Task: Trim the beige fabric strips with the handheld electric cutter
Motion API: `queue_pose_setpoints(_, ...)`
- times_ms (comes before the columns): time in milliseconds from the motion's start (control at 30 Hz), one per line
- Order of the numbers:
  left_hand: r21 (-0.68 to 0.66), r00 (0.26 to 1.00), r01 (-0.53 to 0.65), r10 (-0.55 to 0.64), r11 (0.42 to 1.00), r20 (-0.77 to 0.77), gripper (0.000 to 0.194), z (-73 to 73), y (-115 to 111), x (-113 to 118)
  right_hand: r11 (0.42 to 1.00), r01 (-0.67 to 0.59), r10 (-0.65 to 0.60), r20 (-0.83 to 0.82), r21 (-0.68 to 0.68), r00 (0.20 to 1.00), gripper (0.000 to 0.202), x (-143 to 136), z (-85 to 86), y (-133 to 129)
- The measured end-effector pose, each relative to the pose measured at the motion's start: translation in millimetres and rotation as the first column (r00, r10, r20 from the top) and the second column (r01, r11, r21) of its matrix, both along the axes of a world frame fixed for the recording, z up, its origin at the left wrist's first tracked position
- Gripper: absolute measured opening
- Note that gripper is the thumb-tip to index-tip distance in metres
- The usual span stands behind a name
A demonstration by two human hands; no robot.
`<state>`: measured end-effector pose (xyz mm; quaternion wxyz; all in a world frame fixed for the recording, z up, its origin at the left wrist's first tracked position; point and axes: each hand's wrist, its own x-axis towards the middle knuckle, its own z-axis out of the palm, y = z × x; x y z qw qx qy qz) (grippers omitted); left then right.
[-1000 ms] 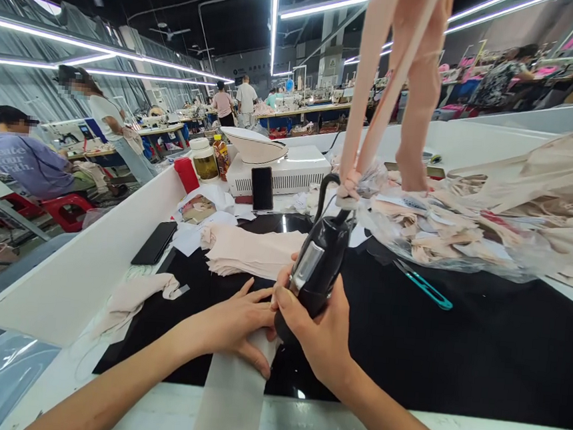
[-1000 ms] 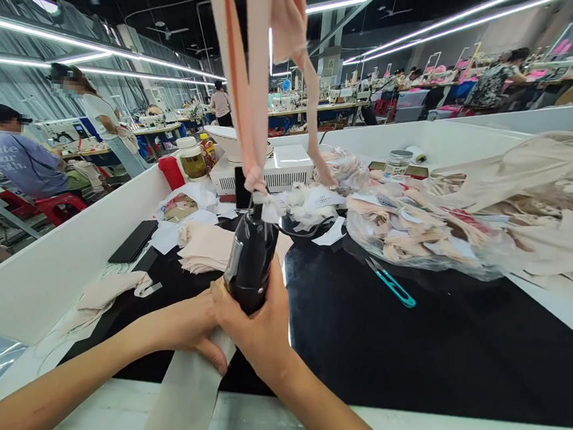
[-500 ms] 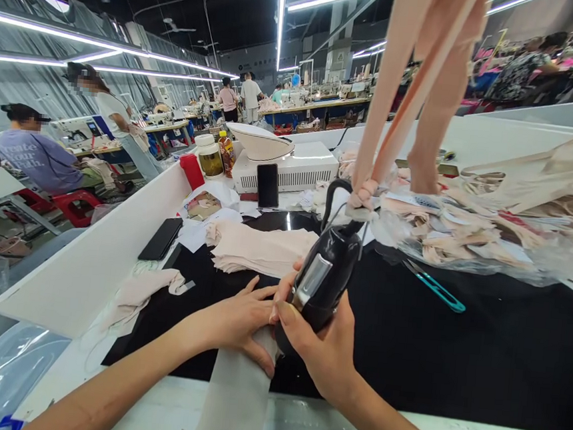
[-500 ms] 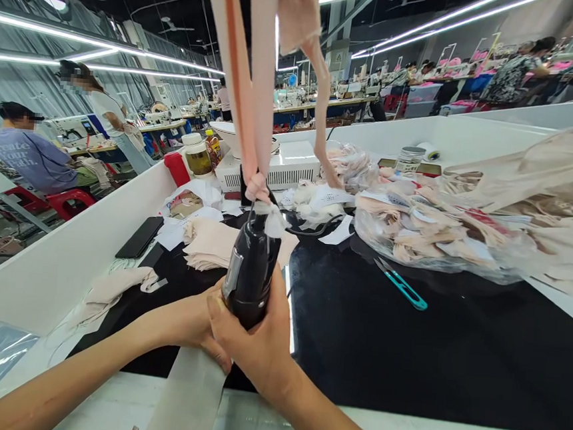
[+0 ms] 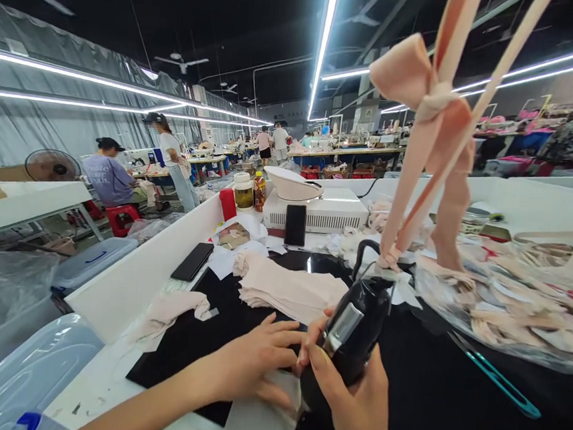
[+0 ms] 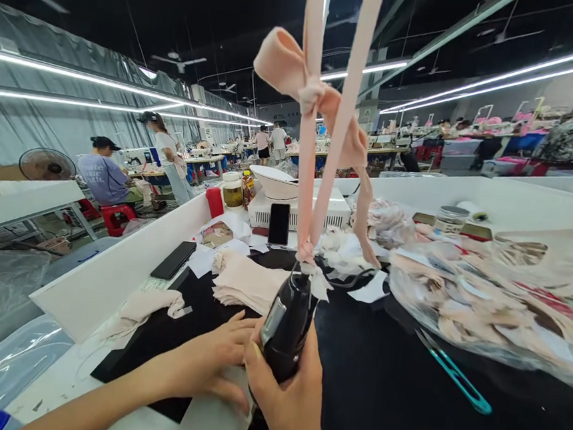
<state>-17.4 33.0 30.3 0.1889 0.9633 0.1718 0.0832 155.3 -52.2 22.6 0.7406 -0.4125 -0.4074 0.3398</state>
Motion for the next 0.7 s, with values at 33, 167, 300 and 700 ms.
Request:
queue_pose_setpoints(33,0.025,0.994,-0.096,0.095,0.995,0.062,0.039,-2.5,-8,-5,1.0,-0.004,0.004,-0.005,0.008,1.0,0.042,0,1.6,0)
queue_pose_setpoints(167,0.14,0.956,-0.265,0.241,0.954,0.166,0.009,-24.6,-43,-17,1.0,0.008,-0.007,-0.068,0.01,0.998,0.038,-5,16.7,-2)
queue_pose_setpoints(300,0.44,0.965,-0.216,0.122,0.872,0.23,0.014,-55.9,-59,-13,1.0,0.03,-0.031,-0.107,-0.009,0.994,0.039,-8,26.3,-3)
queue_pose_setpoints(700,0.347,0.982,-0.103,0.038,0.932,0.187,0.019,-44.3,-46,-29,1.0,0.023,-0.023,-0.054,0.011,0.998,0.042,6,19.5,3)
